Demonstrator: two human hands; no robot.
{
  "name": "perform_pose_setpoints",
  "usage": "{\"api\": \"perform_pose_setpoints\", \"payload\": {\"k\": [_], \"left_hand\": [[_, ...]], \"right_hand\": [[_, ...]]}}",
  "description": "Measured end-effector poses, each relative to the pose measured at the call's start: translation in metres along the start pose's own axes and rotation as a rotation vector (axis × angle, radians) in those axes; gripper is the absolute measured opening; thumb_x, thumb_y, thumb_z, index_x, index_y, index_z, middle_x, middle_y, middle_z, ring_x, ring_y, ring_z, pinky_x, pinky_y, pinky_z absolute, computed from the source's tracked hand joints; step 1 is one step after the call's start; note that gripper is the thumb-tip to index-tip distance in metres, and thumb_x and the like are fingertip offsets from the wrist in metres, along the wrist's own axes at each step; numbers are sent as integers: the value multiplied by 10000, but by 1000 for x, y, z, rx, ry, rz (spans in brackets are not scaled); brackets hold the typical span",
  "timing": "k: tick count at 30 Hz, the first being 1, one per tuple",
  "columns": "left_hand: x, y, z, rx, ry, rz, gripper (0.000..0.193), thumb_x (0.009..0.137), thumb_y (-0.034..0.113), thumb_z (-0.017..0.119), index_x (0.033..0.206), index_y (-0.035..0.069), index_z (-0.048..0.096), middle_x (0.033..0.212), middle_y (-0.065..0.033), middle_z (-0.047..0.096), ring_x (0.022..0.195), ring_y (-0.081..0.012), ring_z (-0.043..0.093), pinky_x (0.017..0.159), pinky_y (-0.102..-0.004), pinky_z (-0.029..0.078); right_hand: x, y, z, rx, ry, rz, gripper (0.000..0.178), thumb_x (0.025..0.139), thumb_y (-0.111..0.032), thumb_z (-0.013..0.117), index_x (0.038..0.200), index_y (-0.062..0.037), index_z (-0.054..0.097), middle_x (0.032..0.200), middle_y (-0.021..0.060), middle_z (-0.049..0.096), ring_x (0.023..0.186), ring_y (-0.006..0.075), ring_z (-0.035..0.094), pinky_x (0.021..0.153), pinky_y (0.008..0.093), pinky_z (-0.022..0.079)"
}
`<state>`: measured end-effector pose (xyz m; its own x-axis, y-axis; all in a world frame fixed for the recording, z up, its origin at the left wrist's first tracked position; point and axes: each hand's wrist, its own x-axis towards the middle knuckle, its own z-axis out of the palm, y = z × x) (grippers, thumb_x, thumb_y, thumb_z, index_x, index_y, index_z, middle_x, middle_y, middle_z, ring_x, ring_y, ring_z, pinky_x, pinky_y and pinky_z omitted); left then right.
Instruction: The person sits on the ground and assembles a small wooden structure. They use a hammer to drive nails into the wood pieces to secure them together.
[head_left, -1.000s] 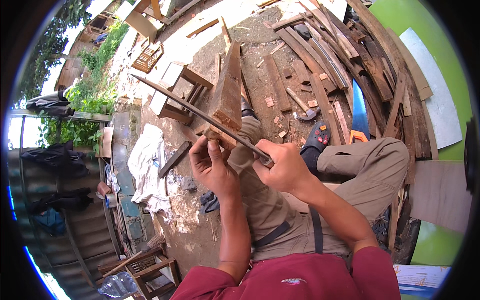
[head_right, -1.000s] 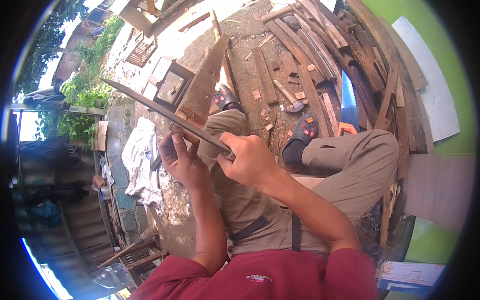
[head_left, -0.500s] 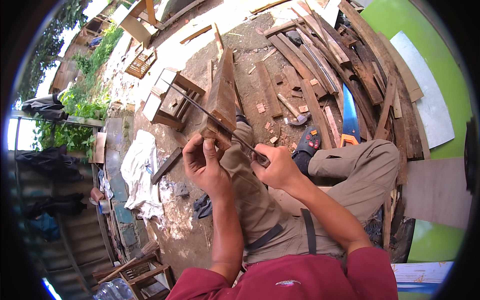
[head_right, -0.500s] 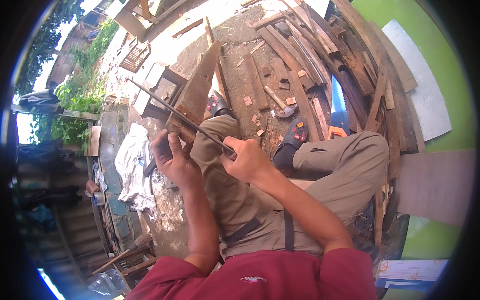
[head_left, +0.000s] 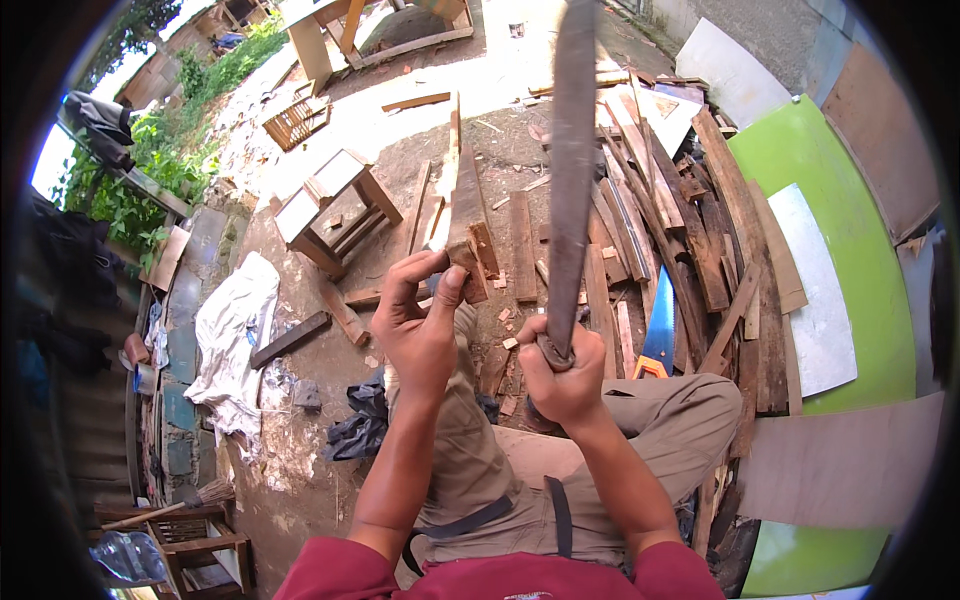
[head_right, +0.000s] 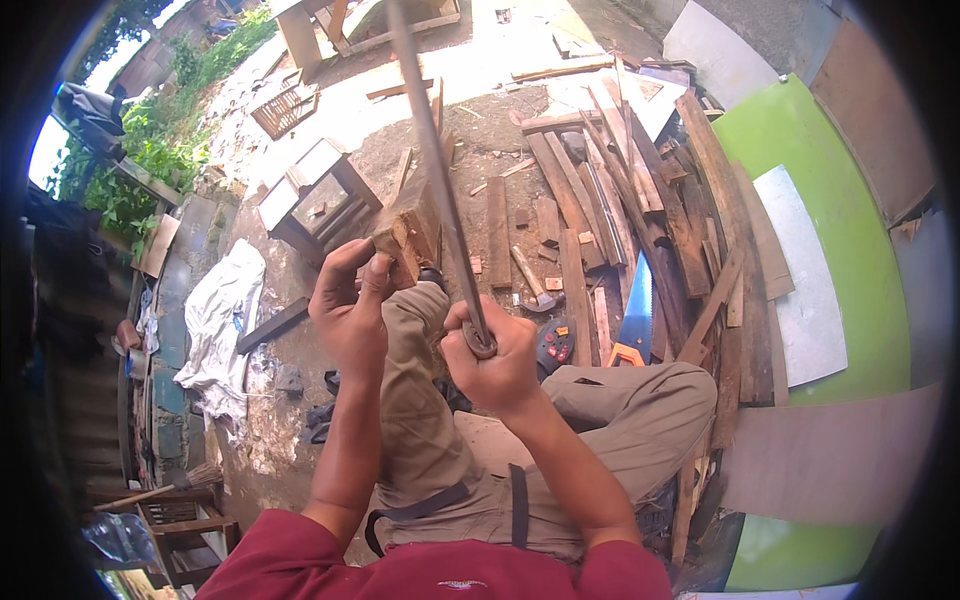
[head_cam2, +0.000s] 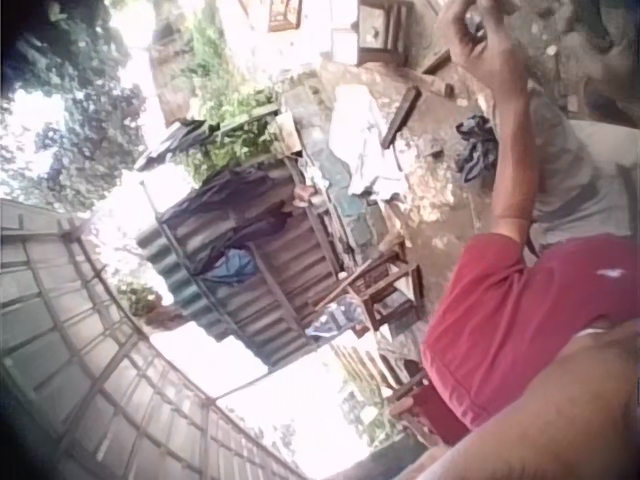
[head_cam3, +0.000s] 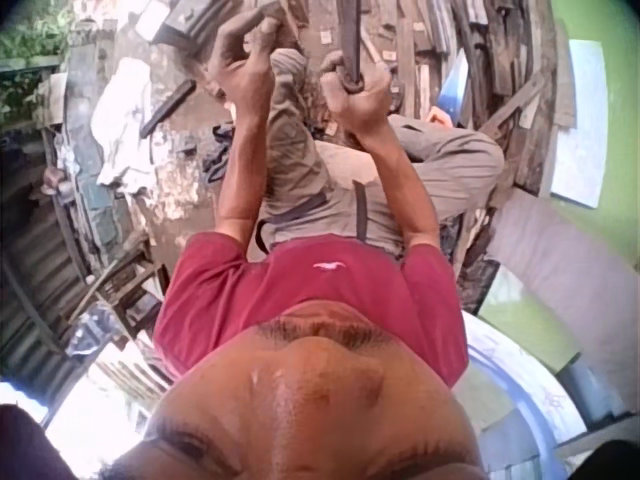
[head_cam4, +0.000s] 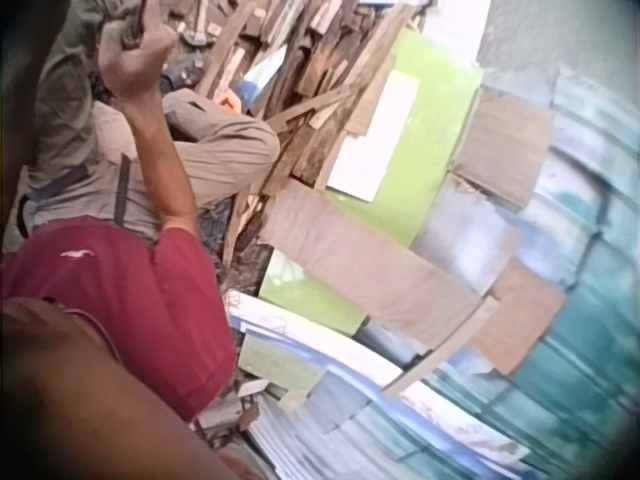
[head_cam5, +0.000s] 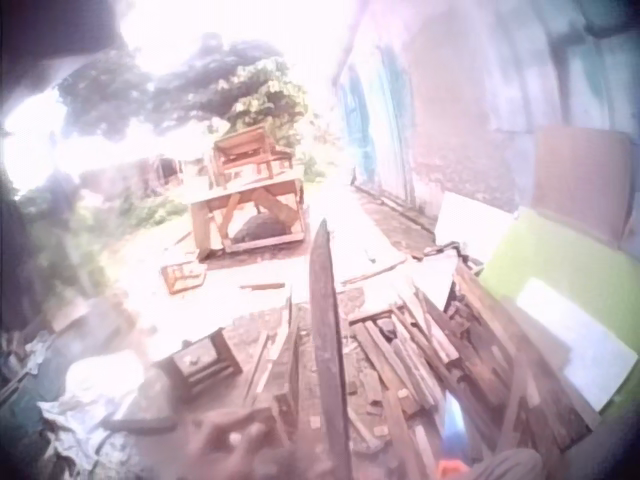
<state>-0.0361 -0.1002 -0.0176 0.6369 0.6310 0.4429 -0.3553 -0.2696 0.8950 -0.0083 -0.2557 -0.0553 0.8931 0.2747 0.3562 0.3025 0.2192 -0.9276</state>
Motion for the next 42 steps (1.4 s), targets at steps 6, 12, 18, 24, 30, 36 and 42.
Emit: {"api": "perform_pose_setpoints", "payload": {"k": [6,12,18,24,30,36,42], "left_hand": [[5,0,0,-29,-12,19,220,944,64,778,1131,-21,697,1119,-58,682,1000,-105,638,850,-252,544],[10,7,4,-12,1,-73,238,950,63,770,1156,-23,688,1069,-48,679,971,-98,642,857,-255,541],[23,12,-4,48,-6,-30,368,952,68,766,1298,-9,671,1068,-43,661,989,-104,629,853,-257,540],[51,22,6,86,-47,42,397,967,103,753,1349,26,676,1087,-29,606,987,-102,627,820,-254,583],[88,48,25,69,-127,-46,314,978,154,743,1271,44,715,1147,-49,605,1037,-104,650,782,-261,651],[106,51,29,64,-114,2,326,1009,212,717,1291,52,679,1012,-46,706,911,-84,667,719,-256,595],[108,55,37,109,-105,2,325,1008,200,713,1283,31,677,990,-63,729,908,-105,682,728,-272,616]], "right_hand": [[2,18,9,-141,-147,199,68,845,-42,662,886,12,655,657,12,584,608,55,526,556,263,433],[-5,15,24,-45,-83,229,55,845,-34,664,879,7,650,635,-18,550,589,48,488,537,257,401],[3,1,23,-69,-41,115,57,853,-54,650,856,-1,629,563,9,536,503,45,501,493,278,402],[19,34,43,-36,-60,167,46,851,-46,653,861,-2,645,597,-6,531,531,56,482,512,269,388],[44,-10,41,45,54,43,45,858,-47,652,866,-3,654,610,-33,525,548,34,465,513,256,367],[63,-14,45,34,-22,145,49,857,-48,641,862,0,646,626,-22,543,573,46,484,527,264,381],[68,-8,50,11,-29,188,55,859,-48,633,863,7,638,644,-31,554,602,24,482,540,244,385]]}}
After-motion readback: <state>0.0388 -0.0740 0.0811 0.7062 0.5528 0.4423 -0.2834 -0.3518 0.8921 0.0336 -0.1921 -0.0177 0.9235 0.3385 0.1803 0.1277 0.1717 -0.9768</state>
